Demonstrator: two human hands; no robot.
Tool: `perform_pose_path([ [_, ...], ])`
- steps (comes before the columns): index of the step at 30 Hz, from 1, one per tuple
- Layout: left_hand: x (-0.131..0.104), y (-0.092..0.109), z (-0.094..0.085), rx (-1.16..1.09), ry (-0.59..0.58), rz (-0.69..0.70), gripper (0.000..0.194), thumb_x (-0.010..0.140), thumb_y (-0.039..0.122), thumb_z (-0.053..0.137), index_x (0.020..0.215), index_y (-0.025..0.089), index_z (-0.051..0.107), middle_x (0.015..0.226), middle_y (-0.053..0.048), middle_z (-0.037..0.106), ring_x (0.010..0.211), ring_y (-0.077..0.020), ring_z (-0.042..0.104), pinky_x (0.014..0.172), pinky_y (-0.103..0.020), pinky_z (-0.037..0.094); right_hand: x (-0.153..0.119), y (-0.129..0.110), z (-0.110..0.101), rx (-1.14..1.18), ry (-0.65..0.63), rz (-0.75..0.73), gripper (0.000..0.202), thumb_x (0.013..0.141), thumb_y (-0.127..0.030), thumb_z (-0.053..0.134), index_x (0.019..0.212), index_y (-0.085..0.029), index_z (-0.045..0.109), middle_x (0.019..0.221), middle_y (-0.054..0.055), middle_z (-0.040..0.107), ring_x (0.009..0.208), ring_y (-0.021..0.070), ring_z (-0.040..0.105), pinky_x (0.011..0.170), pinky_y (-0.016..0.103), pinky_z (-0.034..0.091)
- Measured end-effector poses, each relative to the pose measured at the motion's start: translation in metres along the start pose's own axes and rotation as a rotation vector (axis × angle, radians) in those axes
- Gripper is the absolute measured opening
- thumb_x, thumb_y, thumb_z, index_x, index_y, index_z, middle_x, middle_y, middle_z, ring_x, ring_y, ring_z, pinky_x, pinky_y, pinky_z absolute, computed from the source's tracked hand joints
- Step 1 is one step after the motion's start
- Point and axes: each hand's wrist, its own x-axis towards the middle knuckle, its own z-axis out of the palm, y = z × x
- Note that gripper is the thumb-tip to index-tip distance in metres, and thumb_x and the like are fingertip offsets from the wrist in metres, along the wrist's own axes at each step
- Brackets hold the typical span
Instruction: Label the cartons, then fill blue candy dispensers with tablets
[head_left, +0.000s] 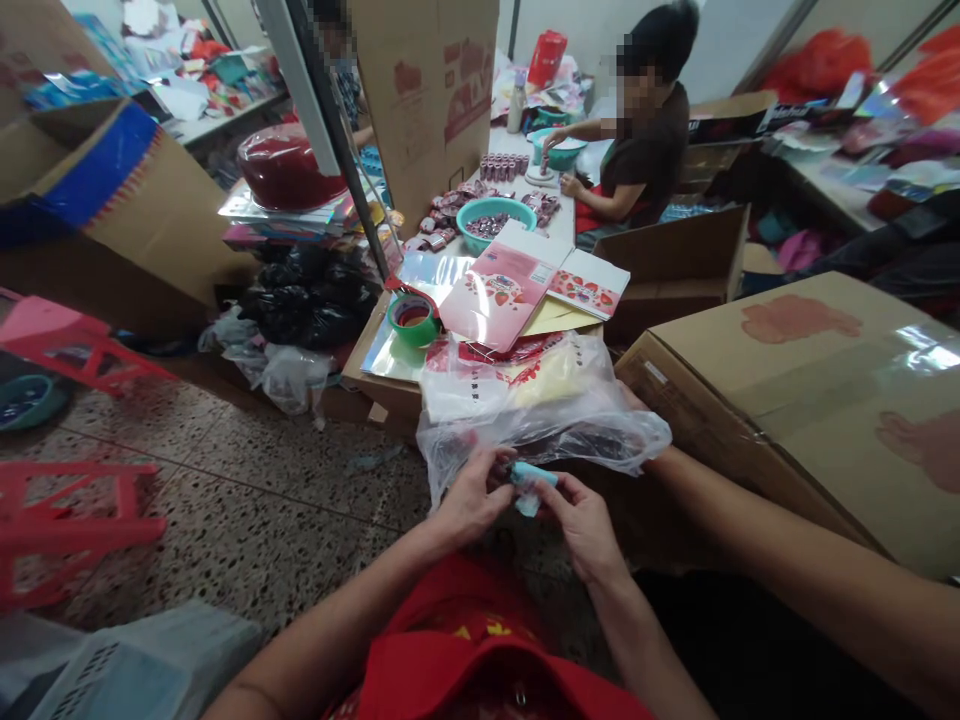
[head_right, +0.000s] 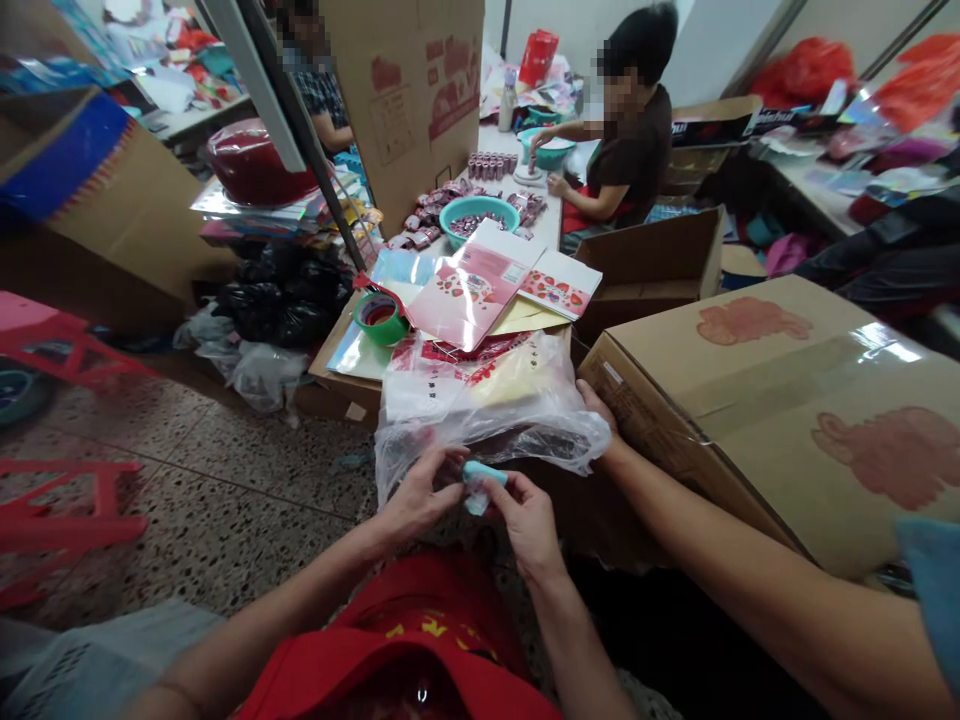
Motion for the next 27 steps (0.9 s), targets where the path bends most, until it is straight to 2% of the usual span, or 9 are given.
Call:
perform_pose_path([
  [3, 0.012, 0.001, -0.005, 0.101, 0.143, -0.114, 0.026, 0.077, 0.015, 0.048, 0.100, 0.015, 0.061, 0.086, -0.004, 0.063, 0.077, -0.0144, 0.056, 0.074, -0.027, 0.046, 0.010, -0.014, 0.002, -0.116, -0.092, -0.111, 0.037, 0.062, -0.046, 0.076, 0.080, -0.015, 0.066, 0.070, 0.001, 0.067, 0.063, 0.0149, 0.057, 0.058, 0.026, 0.048],
  [6, 0.026, 0.014, -0.016, 0.194, 0.176, -0.200, 0.019, 0.080, 0.017, 0.045, 0.081, 0.014, 0.064, 0.065, -0.002, 0.059, 0.065, -0.0148, 0.055, 0.067, -0.028, 0.045, 0.026, -0.037, 0.011, -0.290, -0.196, -0.248, 0.032, 0.065, -0.044, 0.074, 0.077, -0.015, 0.067, 0.067, 0.000, 0.066, 0.061, 0.0143, 0.056, 0.058, 0.025, 0.045],
  [8, 0.035, 0.027, -0.027, 0.177, 0.231, -0.215, 0.017, 0.081, 0.018, 0.046, 0.083, 0.014, 0.062, 0.060, -0.001, 0.058, 0.059, -0.0142, 0.054, 0.062, -0.026, 0.044, 0.041, -0.054, 0.018, -0.337, -0.226, -0.321, 0.029, 0.063, -0.042, 0.075, 0.073, -0.015, 0.068, 0.067, 0.000, 0.066, 0.062, 0.0136, 0.056, 0.060, 0.025, 0.045],
  [11, 0.047, 0.045, -0.042, 0.150, 0.382, -0.174, 0.017, 0.082, 0.022, 0.050, 0.095, 0.015, 0.058, 0.058, 0.002, 0.058, 0.054, -0.0122, 0.053, 0.055, -0.024, 0.042, 0.063, -0.077, 0.025, -0.133, -0.195, -0.325, 0.029, 0.059, -0.039, 0.078, 0.076, -0.017, 0.069, 0.076, 0.000, 0.070, 0.069, 0.0128, 0.060, 0.067, 0.025, 0.047],
  [13, 0.053, 0.051, -0.047, 0.116, 0.359, -0.182, 0.019, 0.082, 0.027, 0.051, 0.095, 0.015, 0.059, 0.056, 0.002, 0.057, 0.049, -0.0111, 0.051, 0.051, -0.022, 0.040, 0.074, -0.085, 0.030, 0.060, -0.187, -0.254, 0.029, 0.057, -0.037, 0.080, 0.075, -0.018, 0.068, 0.076, 0.000, 0.070, 0.069, 0.0121, 0.061, 0.066, 0.024, 0.049],
  [16, 0.060, 0.053, -0.044, 0.043, 0.242, -0.155, 0.026, 0.082, 0.035, 0.053, 0.095, 0.015, 0.061, 0.060, -0.001, 0.060, 0.049, -0.0111, 0.053, 0.046, -0.021, 0.037, 0.083, -0.087, 0.039, 0.246, -0.215, -0.152, 0.027, 0.055, -0.030, 0.081, 0.074, -0.018, 0.066, 0.074, -0.001, 0.069, 0.068, 0.0118, 0.062, 0.062, 0.023, 0.051],
  [21, 0.078, 0.061, -0.041, 0.167, 0.253, -0.052, 0.025, 0.084, 0.035, 0.051, 0.085, 0.014, 0.064, 0.076, -0.003, 0.065, 0.056, -0.0095, 0.054, 0.051, -0.020, 0.039, 0.084, -0.091, 0.051, 0.289, -0.223, -0.065, 0.023, 0.064, -0.015, 0.073, 0.085, -0.020, 0.064, 0.077, -0.004, 0.070, 0.064, 0.0115, 0.064, 0.054, 0.022, 0.053],
  [24, 0.095, 0.073, -0.049, 0.283, 0.255, 0.007, 0.027, 0.085, 0.034, 0.049, 0.080, 0.012, 0.064, 0.076, -0.003, 0.064, 0.064, -0.0101, 0.055, 0.058, -0.020, 0.040, 0.088, -0.106, 0.055, 0.225, -0.315, -0.125, 0.015, 0.073, -0.011, 0.063, 0.087, -0.019, 0.063, 0.080, -0.003, 0.070, 0.067, 0.0118, 0.065, 0.057, 0.023, 0.054],
  [27, 0.107, 0.078, -0.063, 0.472, 0.290, 0.118, 0.028, 0.088, 0.029, 0.044, 0.079, 0.011, 0.064, 0.075, -0.003, 0.063, 0.072, -0.0115, 0.055, 0.067, -0.022, 0.040, 0.100, -0.124, 0.059, 0.198, -0.328, -0.267, 0.012, 0.076, -0.003, 0.055, 0.074, -0.014, 0.061, 0.067, -0.003, 0.067, 0.064, 0.0080, 0.063, 0.067, 0.023, 0.054],
])
